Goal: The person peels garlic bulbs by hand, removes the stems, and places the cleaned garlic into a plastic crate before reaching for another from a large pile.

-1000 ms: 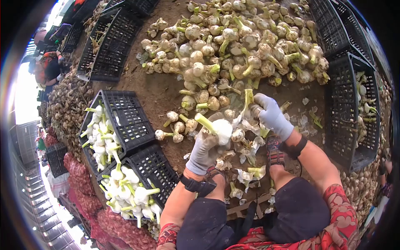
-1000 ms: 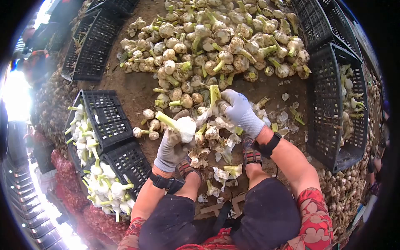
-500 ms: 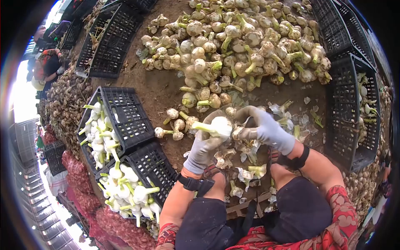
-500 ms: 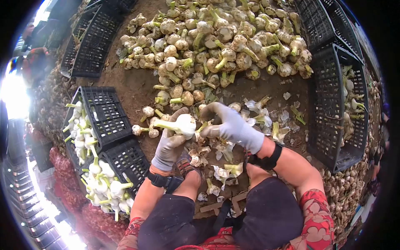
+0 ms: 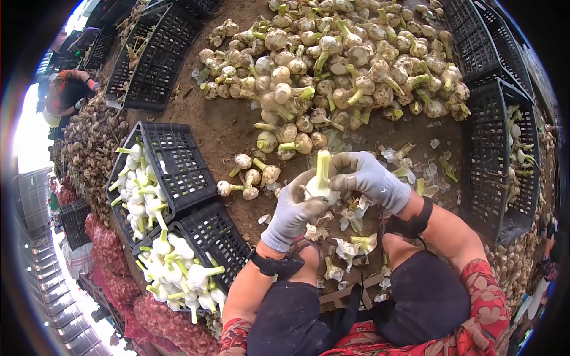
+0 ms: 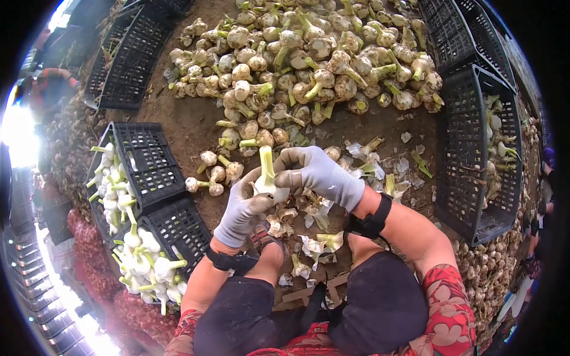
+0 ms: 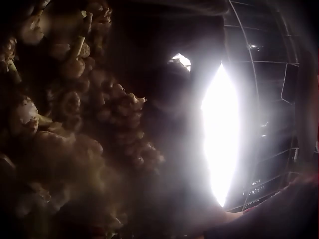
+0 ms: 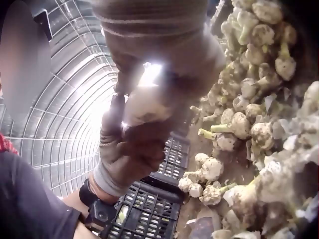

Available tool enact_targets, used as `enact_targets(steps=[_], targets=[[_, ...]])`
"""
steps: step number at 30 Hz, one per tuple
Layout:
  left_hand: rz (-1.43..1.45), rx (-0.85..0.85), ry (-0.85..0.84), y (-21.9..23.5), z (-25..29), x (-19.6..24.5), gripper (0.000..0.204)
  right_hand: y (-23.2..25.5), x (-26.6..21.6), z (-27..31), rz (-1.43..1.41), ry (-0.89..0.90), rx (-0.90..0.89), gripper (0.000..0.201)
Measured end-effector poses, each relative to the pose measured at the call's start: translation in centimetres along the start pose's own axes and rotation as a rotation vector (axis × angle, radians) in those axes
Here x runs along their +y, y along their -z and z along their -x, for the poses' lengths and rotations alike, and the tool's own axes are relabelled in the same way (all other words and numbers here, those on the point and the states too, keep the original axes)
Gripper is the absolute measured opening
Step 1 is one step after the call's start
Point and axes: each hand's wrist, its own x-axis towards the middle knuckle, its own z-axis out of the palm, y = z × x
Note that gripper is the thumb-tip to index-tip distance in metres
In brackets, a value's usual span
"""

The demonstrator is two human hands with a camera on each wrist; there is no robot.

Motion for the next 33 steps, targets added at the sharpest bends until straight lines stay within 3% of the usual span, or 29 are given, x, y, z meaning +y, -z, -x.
enact_targets(steps=[2,4,6,10,12,13,15,16,17,18,19,21,23,25,26,27,28,29,31,32,33], targets=[[0.025,-0.041,0.046,0.7,0.1,0.1,0.071,0.4,-0.3,0.3,-0.148,-0.116,-0.083,0.029],[0.049,-0.083,0.091,0.7,0.1,0.2,0.075,0.6,-0.3,0.3,-0.142,-0.115,-0.092,0.026],[0.106,-0.06,-0.009,0.1,-0.1,0.1,0.082,0.7,-0.1,0.2,-0.138,-0.111,-0.099,0.024],[-0.005,0.037,-0.101,0.6,-0.9,-1.4,0.084,0.2,0.6,0.2,0.084,0.051,0.023,0.023],[-0.287,0.101,-0.188,0.5,-0.9,-1.3,0.072,0.0,0.6,0.2,0.17,0.107,0.071,0.024],[-0.287,0.1,-0.187,0.6,-1.0,-1.4,0.072,0.0,0.8,0.1,0.209,0.114,0.07,0.026],[-0.623,0.142,-0.26,0.9,-1.0,-1.7,0.063,-0.1,0.8,0.1,0.249,0.12,0.071,0.028],[-0.623,0.142,-0.26,0.6,-0.9,-1.6,0.063,-0.3,0.8,0.1,0.514,0.166,0.135,0.024],[-0.591,0.15,-0.243,0.1,-0.6,-1.3,0.059,-0.5,0.7,0.2,0.779,0.212,0.198,0.02],[-0.559,0.159,-0.224,-0.1,-0.5,-1.2,0.056,-0.7,1.7,0.0,0.768,0.319,0.254,0.017],[-0.56,0.159,-0.223,0.0,-0.5,-1.2,0.056,-0.7,2.1,-0.2,0.767,0.318,0.254,0.017],[0.269,0.075,0.196,0.5,-0.6,-1.2,0.072,-0.7,2.5,-0.4,0.66,0.281,0.246,0.02],[0.417,0.038,0.257,-0.2,-1.6,-0.9,0.081,-0.9,2.8,-0.3,0.528,0.284,0.203,0.022],[0.603,0.358,0.221,-1.2,-2.3,-0.7,0.084,-1.4,2.7,-0.1,0.399,0.288,0.156,0.026],[0.524,-0.068,0.179,0.9,-2.0,-0.7,0.084,-1.7,2.2,0.2,0.347,0.232,0.185,0.029],[0.443,0.027,0.066,1.0,-1.9,-1.4,0.082,-1.8,2.0,0.3,0.294,0.174,0.216,0.032],[0.259,0.023,0.01,1.0,-1.9,-1.4,0.077,-1.8,2.4,-0.1,0.498,0.226,0.268,0.032],[0.075,0.021,-0.044,1.0,-1.9,-1.6,0.072,-1.6,2.6,0.0,0.495,0.227,0.264,0.032],[0.047,0.304,-0.369,-1.6,-2.2,-3.0,0.06,-1.7,2.3,0.5,0.898,0.541,0.063,0.029],[0.177,0.189,-0.275,-0.7,-2.1,-2.3,0.052,-2.3,1.9,0.7,0.892,0.581,0.05,0.024],[0.177,0.194,-0.277,-0.1,-2.1,-2.3,0.052,-2.3,2.0,0.6,0.89,0.583,0.045,0.024]])
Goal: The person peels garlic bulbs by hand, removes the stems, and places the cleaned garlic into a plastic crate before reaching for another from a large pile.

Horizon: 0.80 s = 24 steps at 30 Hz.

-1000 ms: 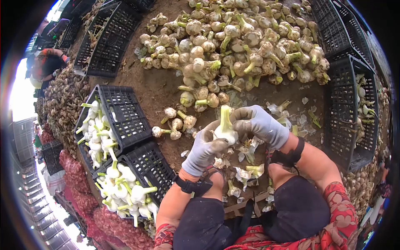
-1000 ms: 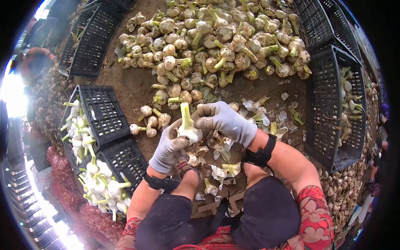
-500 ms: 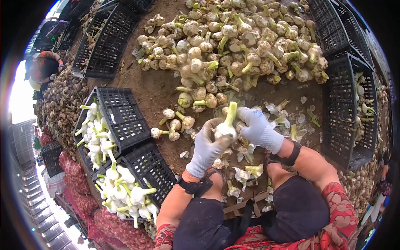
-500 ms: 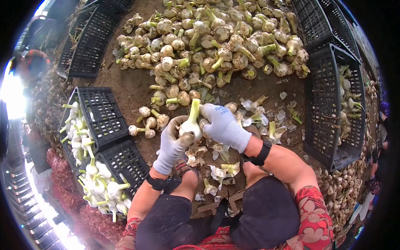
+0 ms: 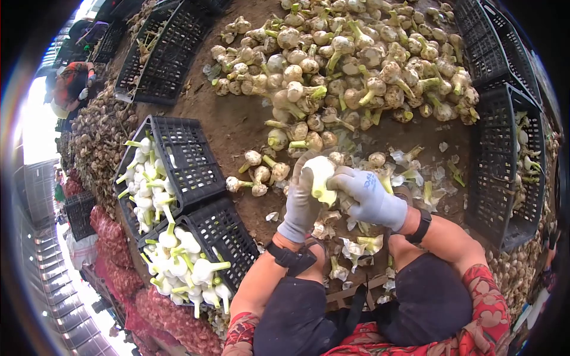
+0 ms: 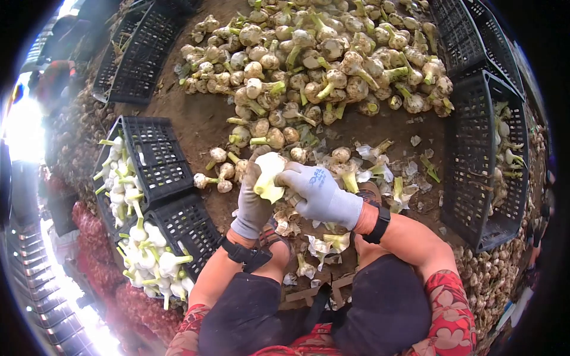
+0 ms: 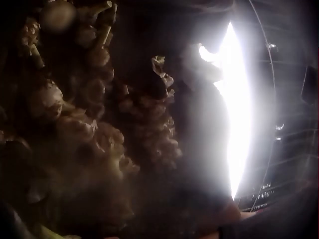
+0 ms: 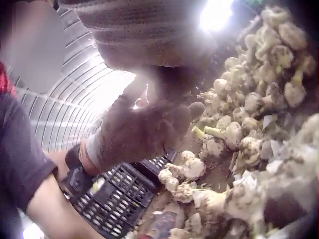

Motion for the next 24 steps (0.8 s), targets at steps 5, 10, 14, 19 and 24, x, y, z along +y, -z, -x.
enact_targets(steps=[5,10,14,19,24], targets=[[0.409,-0.072,0.28,2.2,0.0,-0.6,0.051,1.4,0.0,0.0,-1.023,-0.592,-0.045,0.023],[0.194,-0.231,0.31,2.1,0.2,1.7,0.056,1.6,1.4,0.4,-1.347,-0.656,-0.042,0.024],[0.134,-0.272,0.334,1.9,0.2,1.6,0.068,2.0,1.0,-0.1,-1.443,-0.676,0.04,0.024],[0.219,-0.332,0.362,1.2,0.5,2.3,0.058,1.3,1.2,-0.9,-1.531,-0.674,0.154,0.025],[-0.17,-0.486,0.552,0.4,1.3,1.5,0.08,3.7,3.1,-2.9,-1.327,-0.56,0.237,0.029]])
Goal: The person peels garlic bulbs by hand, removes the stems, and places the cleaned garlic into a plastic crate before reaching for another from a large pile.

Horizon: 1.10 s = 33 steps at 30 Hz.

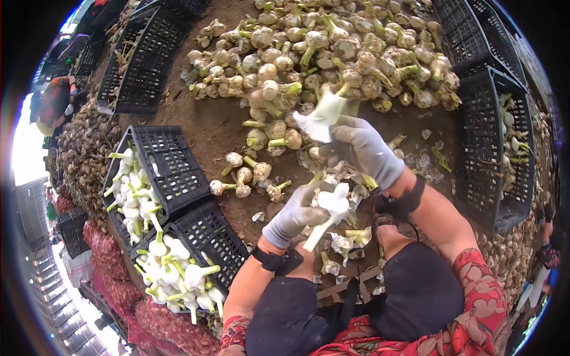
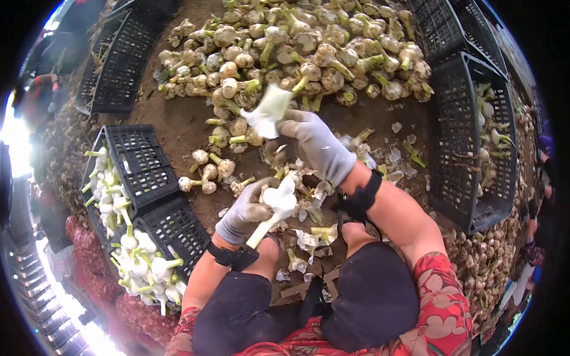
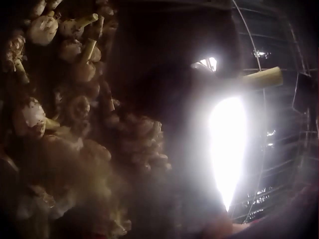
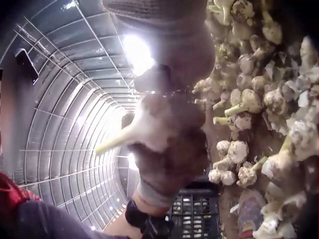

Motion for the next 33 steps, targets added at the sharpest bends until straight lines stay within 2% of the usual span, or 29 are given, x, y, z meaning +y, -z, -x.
enact_targets(steps=[1,2,3,4,5,6,8,10,11,12,14,16,18,20,22,24,25,26,28,29,30,31,32,33], targets=[[0.064,0.016,-0.032,-0.5,-0.1,0.6,0.081,0.3,-0.8,-0.1,0.403,-0.035,-0.04,0.038],[0.128,0.037,-0.07,-0.7,-0.1,1.0,0.081,1.1,-1.0,-0.9,0.822,-0.128,-0.161,0.043],[0.135,0.043,-0.139,0.5,-0.2,0.1,0.079,1.6,-0.3,-0.5,1.373,0.092,-0.139,0.045],[0.163,0.083,-0.139,1.2,0.1,0.0,0.076,1.8,0.5,0.1,1.91,0.341,-0.104,0.048],[0.166,0.082,-0.147,1.8,0.3,-0.2,0.074,0.7,-0.7,1.2,1.536,0.117,-0.099,0.052],[0.171,0.081,-0.157,2.3,0.3,-0.5,0.072,0.8,-0.9,1.8,0.841,-0.217,-0.075,0.057],[0.189,0.11,-0.131,2.2,0.5,0.1,0.069,1.3,-1.2,3.3,0.426,-0.208,-0.224,0.052],[0.202,0.13,-0.093,2.1,0.2,0.5,0.067,0.0,0.6,3.6,0.537,-0.095,-0.182,0.041],[0.177,0.19,-0.158,2.0,-0.1,0.7,0.065,-0.8,1.0,3.8,0.557,-0.006,-0.118,0.028],[0.151,0.251,-0.225,1.8,-0.3,0.9,0.063,-1.2,1.3,3.9,0.557,0.002,-0.117,0.028],[0.397,0.204,-0.456,1.5,-0.2,1.0,0.065,-1.6,1.7,3.8,0.735,0.17,0.078,0.021],[0.338,0.151,-0.52,1.6,0.0,1.1,0.066,-2.3,2.7,4.2,0.728,0.311,0.046,0.014],[0.418,0.209,-0.474,0.9,0.1,1.1,0.063,-2.9,3.0,4.4,0.839,0.455,0.071,0.012],[0.916,0.16,-0.432,0.3,-0.3,1.7,0.065,-2.8,3.7,4.2,0.798,0.408,0.116,0.014],[0.914,0.185,-0.378,0.8,0.1,1.9,0.072,-2.3,3.9,4.1,0.763,0.357,0.168,0.016],[0.554,-0.018,-0.125,3.5,0.9,1.4,0.067,-1.3,3.4,3.8,1.11,0.743,0.068,0.02],[0.359,0.244,0.007,2.6,1.0,2.1,0.061,-1.1,3.2,3.8,1.11,0.741,0.068,0.02],[0.361,0.244,0.009,2.6,1.1,2.1,0.061,-1.0,3.1,3.9,1.151,0.732,0.052,0.021],[0.085,0.199,-0.021,2.4,1.3,2.0,0.057,-0.8,3.0,3.9,1.193,0.72,0.037,0.021],[0.056,0.268,-0.017,2.2,1.3,2.0,0.048,-0.7,2.8,3.6,1.12,0.723,0.056,0.019],[0.059,0.265,-0.016,1.8,1.3,2.0,0.048,-0.5,2.6,3.4,1.047,0.724,0.077,0.017],[-0.064,0.345,-0.005,1.2,1.4,2.1,0.048,-0.2,2.6,3.0,0.944,0.585,0.201,0.014],[-0.187,0.424,0.006,0.8,1.5,2.1,0.047,0.3,2.2,2.6,0.93,0.604,0.282,0.011],[-0.207,0.416,-0.052,0.6,1.4,1.8,0.047,0.8,1.7,2.1,0.759,0.448,0.302,0.01]])
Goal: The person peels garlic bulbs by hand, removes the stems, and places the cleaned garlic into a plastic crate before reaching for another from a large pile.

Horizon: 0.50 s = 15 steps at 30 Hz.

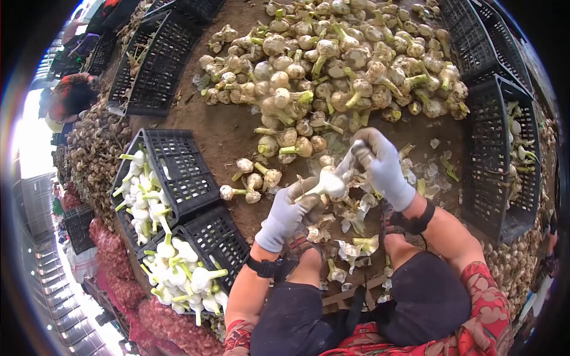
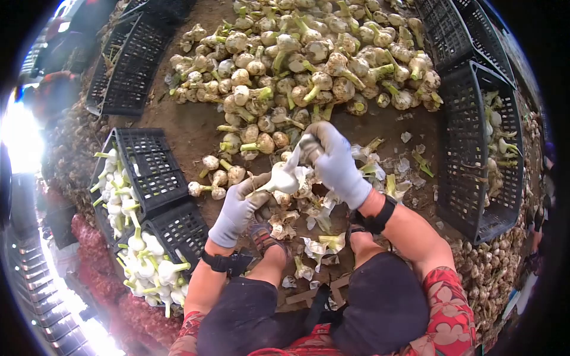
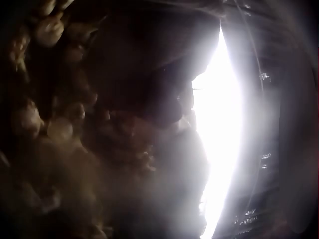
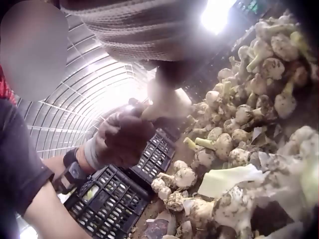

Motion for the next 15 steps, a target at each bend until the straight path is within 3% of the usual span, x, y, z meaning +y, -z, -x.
enact_targets(steps=[1,3,7,9,11,12,14,15], targets=[[0.002,-0.007,0.002,-0.2,0.1,-0.2,0.047,0.4,0.1,-0.7,-0.148,-0.178,-0.01,0.009],[-0.16,-0.012,-0.142,-0.5,0.3,-0.4,0.048,0.9,0.6,-1.3,-0.172,-0.22,0.016,0.01],[-0.021,0.019,-0.234,-0.7,0.5,-1.5,0.049,1.9,2.2,-2.1,-0.216,-0.344,0.079,0.016],[-0.018,0.023,-0.23,-0.6,0.8,-1.6,0.046,2.9,3.1,-2.4,-0.139,-0.447,0.199,0.016],[-0.162,0.094,-0.418,-0.4,0.9,-1.9,0.038,4.7,4.9,-2.4,-0.069,-0.436,0.238,0.018],[-0.166,0.096,-0.419,-0.2,0.9,-1.9,0.038,5.7,5.9,-2.3,0.201,-0.378,0.201,0.02],[-0.307,0.154,-0.624,0.3,1.1,-1.7,0.028,7.7,7.5,-1.8,0.69,-0.22,0.18,0.028],[-0.312,0.158,-0.625,0.6,1.2,-1.7,0.028,8.6,7.7,-1.1,0.822,-0.232,0.152,0.027]])
